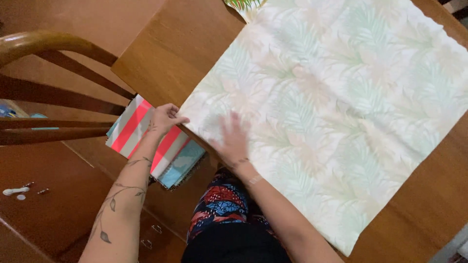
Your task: Unfolding, smoothing, and measuring a piece of patterned fabric on a table using a long metal ruler.
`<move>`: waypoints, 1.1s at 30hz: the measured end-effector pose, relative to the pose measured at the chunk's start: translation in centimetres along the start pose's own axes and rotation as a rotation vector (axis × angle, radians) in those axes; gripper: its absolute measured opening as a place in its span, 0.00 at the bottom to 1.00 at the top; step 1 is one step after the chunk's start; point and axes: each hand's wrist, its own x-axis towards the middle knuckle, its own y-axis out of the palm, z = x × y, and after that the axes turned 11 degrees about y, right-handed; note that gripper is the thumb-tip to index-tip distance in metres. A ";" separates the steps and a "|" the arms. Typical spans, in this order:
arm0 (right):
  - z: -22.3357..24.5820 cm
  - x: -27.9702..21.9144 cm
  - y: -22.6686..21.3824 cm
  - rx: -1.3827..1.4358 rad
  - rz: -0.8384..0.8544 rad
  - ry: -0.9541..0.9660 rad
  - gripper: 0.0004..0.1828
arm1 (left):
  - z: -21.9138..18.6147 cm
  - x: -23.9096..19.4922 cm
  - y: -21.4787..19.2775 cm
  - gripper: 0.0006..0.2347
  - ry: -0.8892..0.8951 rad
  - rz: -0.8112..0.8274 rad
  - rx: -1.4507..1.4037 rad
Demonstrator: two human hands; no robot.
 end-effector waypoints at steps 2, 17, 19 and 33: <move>4.7 1.4 2.3 0.122 0.037 -0.292 0.49 | 0.9 0.1 0.0 0.22 -0.001 0.013 0.096; 2.4 -1.7 4.1 -0.133 -0.030 -0.369 0.38 | -0.6 1.0 -0.9 0.14 0.020 0.141 0.220; 0.7 -3.2 2.7 -0.127 -0.009 -0.265 0.39 | -3.9 0.5 -1.4 0.15 0.008 0.169 0.204; -19.4 -24.2 -5.9 -0.169 -0.088 0.671 0.42 | -7.9 0.3 -1.3 0.24 -0.102 0.400 0.850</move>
